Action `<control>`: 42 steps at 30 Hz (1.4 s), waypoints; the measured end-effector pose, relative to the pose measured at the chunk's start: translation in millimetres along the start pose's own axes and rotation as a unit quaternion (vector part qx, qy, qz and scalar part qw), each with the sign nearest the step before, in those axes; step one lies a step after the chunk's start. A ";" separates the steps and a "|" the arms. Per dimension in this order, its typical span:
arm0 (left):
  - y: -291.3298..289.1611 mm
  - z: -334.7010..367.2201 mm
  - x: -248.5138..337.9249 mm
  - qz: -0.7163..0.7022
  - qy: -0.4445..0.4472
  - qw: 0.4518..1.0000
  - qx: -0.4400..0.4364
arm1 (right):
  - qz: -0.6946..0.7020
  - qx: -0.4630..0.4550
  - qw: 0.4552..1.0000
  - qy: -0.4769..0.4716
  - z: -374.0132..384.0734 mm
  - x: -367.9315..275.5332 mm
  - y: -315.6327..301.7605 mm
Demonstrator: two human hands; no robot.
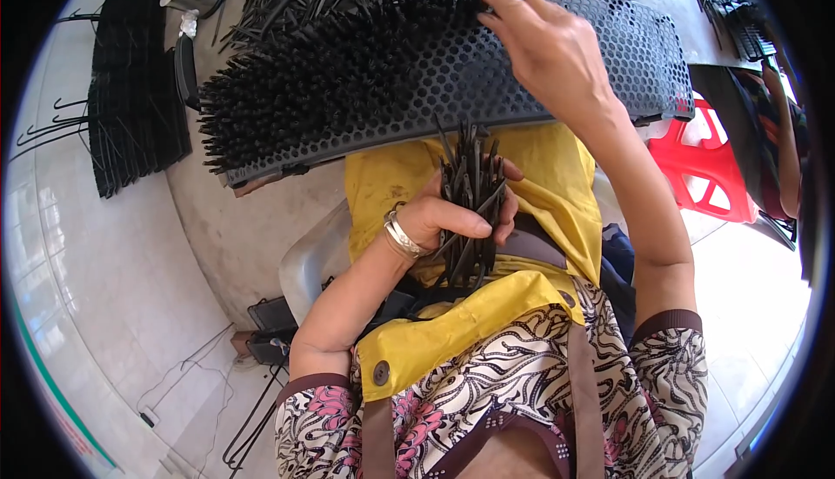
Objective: Inserting small black plastic rods into a curved mesh frame at a workstation.
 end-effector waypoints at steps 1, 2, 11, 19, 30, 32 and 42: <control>0.7 0.3 0.3 0.006 0.003 1.000 -0.004 | 0.057 0.035 0.998 0.012 -5.6 -1.5 -3.8; 0.9 0.2 0.5 0.011 0.007 1.000 -0.007 | 0.058 0.034 0.998 0.011 -11.0 -7.1 -9.7; 7.2 -0.1 -1.1 0.020 -0.013 0.998 -0.059 | 0.518 -0.280 0.771 0.243 -36.4 -27.9 -12.9; 11.4 -3.2 1.7 0.025 -0.009 1.000 -0.016 | 0.475 -0.254 0.803 0.256 -44.6 -25.1 -15.6; 13.4 -1.7 2.0 0.042 -0.008 0.999 -0.033 | 0.478 -0.277 0.800 0.234 -41.7 -24.4 -15.5; 13.4 -1.8 2.7 0.047 -0.006 0.998 -0.033 | 0.475 -0.272 0.805 0.228 -41.5 -23.1 -14.8; 8.6 -3.0 2.8 0.037 -0.004 0.999 -0.021 | 0.442 -0.158 0.833 0.293 -27.3 3.8 -26.5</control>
Point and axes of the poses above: each hand's wrist, its own z-axis towards the middle knuckle, its own y-axis out of the palm, x = y × z, the point moved 3 cm from there along z, towards the middle knuckle, and after that the axes turned 2 degrees about z, right-handed, at the moved point
